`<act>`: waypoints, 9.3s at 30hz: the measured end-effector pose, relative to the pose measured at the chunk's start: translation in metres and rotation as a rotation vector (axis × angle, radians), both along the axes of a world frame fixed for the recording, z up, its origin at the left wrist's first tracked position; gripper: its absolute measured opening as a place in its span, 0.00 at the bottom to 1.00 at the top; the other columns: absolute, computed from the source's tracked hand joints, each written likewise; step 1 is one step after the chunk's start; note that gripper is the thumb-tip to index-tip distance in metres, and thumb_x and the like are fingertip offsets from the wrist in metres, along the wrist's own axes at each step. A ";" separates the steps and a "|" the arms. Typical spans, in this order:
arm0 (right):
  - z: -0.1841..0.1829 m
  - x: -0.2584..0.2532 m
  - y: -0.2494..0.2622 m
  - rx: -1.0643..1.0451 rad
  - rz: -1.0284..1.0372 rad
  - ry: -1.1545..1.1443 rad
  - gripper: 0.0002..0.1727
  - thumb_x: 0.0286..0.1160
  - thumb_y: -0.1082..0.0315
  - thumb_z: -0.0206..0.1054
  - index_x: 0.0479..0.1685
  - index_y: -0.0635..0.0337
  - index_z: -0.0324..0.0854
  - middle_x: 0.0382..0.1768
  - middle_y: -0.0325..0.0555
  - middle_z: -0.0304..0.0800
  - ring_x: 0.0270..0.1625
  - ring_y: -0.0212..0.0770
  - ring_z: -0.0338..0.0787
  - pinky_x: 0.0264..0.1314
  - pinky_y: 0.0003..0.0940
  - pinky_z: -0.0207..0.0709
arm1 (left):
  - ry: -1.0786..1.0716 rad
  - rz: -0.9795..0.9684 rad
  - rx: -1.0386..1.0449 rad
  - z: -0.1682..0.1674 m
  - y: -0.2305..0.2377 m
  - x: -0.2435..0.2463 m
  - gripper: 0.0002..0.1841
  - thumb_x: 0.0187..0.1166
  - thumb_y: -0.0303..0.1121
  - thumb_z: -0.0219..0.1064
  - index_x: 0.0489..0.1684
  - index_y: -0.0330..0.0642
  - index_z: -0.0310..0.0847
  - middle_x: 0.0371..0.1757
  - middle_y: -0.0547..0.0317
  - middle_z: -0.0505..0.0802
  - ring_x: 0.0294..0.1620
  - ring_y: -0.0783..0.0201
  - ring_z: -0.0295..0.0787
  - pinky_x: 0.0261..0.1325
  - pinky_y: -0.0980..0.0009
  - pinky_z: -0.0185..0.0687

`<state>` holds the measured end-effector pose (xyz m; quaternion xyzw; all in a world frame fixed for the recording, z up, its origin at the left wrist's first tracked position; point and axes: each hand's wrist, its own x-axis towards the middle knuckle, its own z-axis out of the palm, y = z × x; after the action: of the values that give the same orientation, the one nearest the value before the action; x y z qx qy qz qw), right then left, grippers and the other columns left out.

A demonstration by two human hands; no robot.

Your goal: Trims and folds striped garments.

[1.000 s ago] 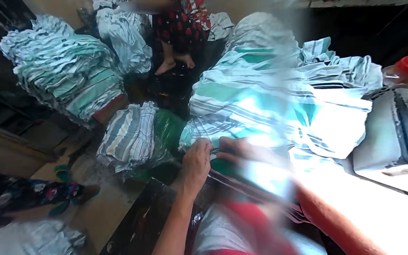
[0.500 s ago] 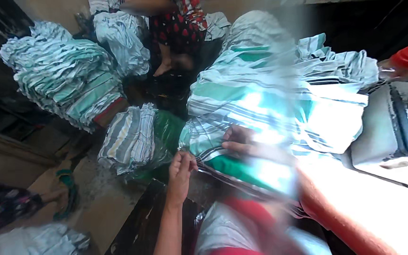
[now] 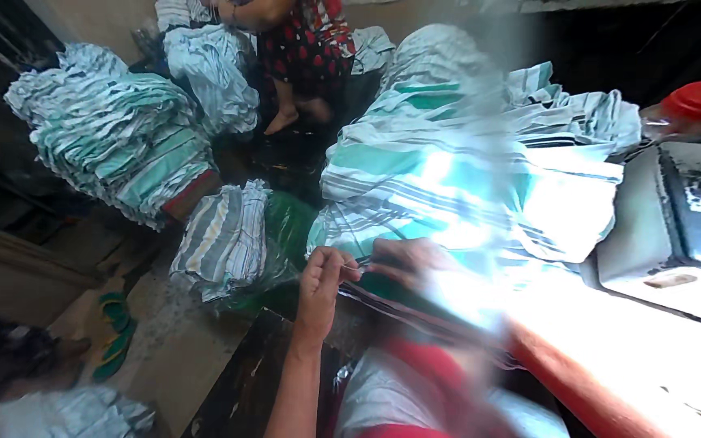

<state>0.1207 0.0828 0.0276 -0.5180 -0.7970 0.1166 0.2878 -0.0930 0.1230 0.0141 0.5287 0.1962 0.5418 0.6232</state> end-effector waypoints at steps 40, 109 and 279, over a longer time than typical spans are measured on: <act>-0.062 0.004 -0.247 0.451 -1.028 0.492 0.09 0.84 0.67 0.62 0.47 0.63 0.84 0.37 0.35 0.90 0.39 0.18 0.87 0.47 0.16 0.82 | 0.453 -0.749 -0.273 -0.038 -0.132 0.092 0.17 0.94 0.34 0.49 0.50 0.27 0.80 0.35 0.51 0.96 0.23 0.71 0.89 0.23 0.79 0.80; -0.007 -0.001 -0.184 0.264 -0.611 0.864 0.05 0.76 0.65 0.67 0.47 0.48 0.83 0.35 0.22 0.86 0.34 0.16 0.82 0.36 0.12 0.77 | 0.149 -0.329 -0.304 0.013 -0.109 0.104 0.05 0.79 0.22 0.67 0.43 0.29 0.87 0.36 0.55 0.95 0.38 0.67 0.93 0.48 0.67 0.92; 0.015 0.018 -0.035 -0.080 -0.170 -0.073 0.11 0.78 0.64 0.68 0.49 0.60 0.90 0.51 0.55 0.92 0.48 0.48 0.93 0.48 0.45 0.84 | -0.329 0.017 -0.905 -0.032 -0.054 0.026 0.12 0.92 0.34 0.53 0.46 0.39 0.81 0.33 0.61 0.87 0.26 0.74 0.82 0.29 0.82 0.80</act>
<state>0.1389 0.0480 0.0427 -0.5987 -0.7548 0.1044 0.2469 -0.0668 0.0688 -0.0178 0.1102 0.3155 0.4836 0.8090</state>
